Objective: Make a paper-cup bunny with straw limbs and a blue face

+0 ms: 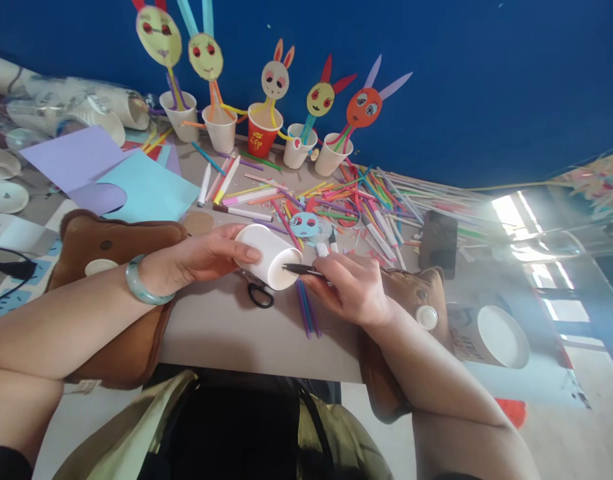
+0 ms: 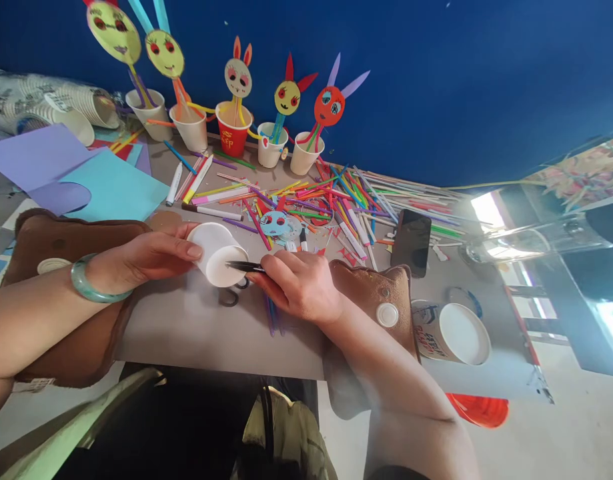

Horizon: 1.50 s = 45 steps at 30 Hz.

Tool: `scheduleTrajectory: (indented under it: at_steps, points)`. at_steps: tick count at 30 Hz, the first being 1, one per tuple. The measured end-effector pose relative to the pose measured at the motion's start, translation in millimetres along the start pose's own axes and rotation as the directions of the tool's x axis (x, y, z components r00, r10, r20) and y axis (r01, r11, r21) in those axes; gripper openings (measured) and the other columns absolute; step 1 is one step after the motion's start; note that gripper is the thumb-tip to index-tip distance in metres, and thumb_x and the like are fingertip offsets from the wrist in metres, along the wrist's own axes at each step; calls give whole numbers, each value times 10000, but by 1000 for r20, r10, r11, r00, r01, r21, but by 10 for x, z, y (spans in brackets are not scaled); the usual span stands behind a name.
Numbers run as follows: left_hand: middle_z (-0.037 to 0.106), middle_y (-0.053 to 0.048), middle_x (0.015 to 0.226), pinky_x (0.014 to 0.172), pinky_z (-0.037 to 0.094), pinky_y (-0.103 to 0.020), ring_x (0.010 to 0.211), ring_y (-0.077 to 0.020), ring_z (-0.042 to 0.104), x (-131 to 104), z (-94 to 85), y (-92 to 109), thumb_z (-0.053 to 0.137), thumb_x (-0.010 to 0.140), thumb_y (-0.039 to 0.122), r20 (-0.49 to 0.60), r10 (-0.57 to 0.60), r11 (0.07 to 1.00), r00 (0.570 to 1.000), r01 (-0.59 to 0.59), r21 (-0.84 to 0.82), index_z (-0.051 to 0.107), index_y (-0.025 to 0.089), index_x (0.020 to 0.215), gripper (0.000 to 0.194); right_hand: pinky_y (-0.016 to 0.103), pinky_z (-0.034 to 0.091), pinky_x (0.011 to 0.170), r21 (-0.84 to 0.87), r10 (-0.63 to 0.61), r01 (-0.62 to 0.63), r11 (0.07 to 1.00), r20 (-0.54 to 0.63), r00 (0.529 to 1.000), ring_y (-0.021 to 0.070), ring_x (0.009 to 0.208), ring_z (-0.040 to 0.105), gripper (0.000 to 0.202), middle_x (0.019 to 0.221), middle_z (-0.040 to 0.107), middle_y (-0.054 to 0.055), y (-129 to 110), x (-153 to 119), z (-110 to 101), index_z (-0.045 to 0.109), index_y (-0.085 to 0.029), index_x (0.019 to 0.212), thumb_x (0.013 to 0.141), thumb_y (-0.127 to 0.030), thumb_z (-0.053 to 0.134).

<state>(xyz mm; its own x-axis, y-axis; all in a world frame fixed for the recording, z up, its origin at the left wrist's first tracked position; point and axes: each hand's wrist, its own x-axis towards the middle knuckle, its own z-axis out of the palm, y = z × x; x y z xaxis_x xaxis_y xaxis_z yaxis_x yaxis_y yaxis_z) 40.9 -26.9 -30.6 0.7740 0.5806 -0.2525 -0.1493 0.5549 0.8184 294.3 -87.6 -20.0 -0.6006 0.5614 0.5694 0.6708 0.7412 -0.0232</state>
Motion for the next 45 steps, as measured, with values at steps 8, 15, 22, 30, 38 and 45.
scheduleTrajectory:
  at_steps: [8,15,22,30,38,45]
  points:
    - [713,-55,765,656,503,-202,697,-140,626,-2,6,14,865,619,340,43,11,1000,999,-12,20,726,112,848,352,260,301,507,30,-5,5,1000,17,1000,101,507,406,324,599,515,-27,-9,-5,-13,586,-174,797,1040,-361,483]
    - [710,-60,748,659,518,-199,670,-133,621,0,6,14,874,612,341,9,27,999,1000,-27,19,716,104,819,353,255,297,515,-9,34,-34,999,25,999,103,512,411,338,595,523,-25,-19,-4,-25,587,-183,776,1033,-381,489]
    - [719,-66,761,655,514,-205,685,-146,630,4,3,7,865,614,333,11,30,999,999,-30,21,721,111,830,341,255,295,515,-7,36,-36,999,25,999,102,509,417,325,595,514,-27,-44,-1,-35,584,-179,776,1030,-364,502]
    - [722,-73,754,667,514,-229,676,-157,630,-3,13,10,862,623,349,43,26,1000,999,-27,17,743,108,895,382,265,286,508,-9,6,-6,1000,20,1000,102,506,414,321,587,506,-30,-34,3,-29,570,-186,770,1033,-356,500]
    - [719,-74,751,657,507,-218,671,-147,620,-1,8,13,867,617,350,43,8,1000,999,-9,19,747,107,865,367,273,273,514,-18,-21,21,1000,21,1000,103,506,386,282,582,473,-38,-29,-6,-39,568,-193,782,1024,-330,518]
    - [728,-82,767,674,510,-226,702,-164,643,-5,13,18,857,621,346,56,11,1000,998,-12,29,750,111,875,362,274,266,504,-25,-42,42,999,-11,999,101,495,371,265,585,466,-42,-18,0,-28,560,-195,781,1009,-328,541]
